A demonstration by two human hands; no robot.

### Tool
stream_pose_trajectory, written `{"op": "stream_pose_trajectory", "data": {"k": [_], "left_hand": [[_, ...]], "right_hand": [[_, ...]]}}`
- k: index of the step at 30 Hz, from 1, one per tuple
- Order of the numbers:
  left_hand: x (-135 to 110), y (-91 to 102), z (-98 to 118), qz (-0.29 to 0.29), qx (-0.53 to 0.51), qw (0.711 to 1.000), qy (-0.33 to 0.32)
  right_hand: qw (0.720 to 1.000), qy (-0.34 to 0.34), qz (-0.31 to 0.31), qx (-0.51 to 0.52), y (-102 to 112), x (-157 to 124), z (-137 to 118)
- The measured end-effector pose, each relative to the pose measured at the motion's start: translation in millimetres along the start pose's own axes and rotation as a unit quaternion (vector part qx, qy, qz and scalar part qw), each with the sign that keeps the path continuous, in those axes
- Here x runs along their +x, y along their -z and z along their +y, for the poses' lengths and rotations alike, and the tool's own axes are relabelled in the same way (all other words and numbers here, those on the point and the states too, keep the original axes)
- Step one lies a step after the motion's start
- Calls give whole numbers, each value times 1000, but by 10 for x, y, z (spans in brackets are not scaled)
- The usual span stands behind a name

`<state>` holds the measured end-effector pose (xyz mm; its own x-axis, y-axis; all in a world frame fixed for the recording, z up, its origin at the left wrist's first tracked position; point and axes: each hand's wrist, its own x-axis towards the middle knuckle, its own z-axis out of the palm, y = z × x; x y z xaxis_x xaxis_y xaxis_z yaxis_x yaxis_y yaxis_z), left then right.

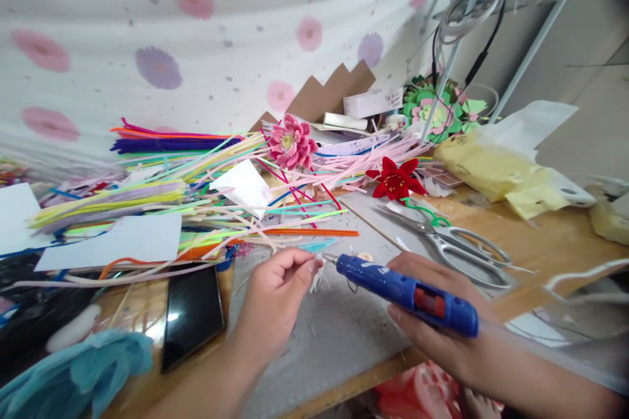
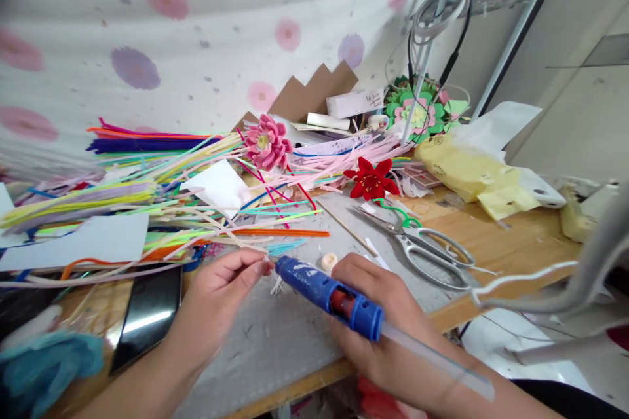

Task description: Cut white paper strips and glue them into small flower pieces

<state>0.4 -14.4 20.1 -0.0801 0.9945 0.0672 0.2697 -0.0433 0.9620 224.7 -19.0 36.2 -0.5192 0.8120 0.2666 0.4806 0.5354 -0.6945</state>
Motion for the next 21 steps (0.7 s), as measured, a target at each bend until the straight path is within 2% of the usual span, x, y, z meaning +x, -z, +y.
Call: {"op": "stream_pose_trajectory", "data": {"k": [21], "left_hand": [[9,-3,27,2,14,999,-31]], "right_hand": [[999,4,-21,-26,15,-40,49]]}}
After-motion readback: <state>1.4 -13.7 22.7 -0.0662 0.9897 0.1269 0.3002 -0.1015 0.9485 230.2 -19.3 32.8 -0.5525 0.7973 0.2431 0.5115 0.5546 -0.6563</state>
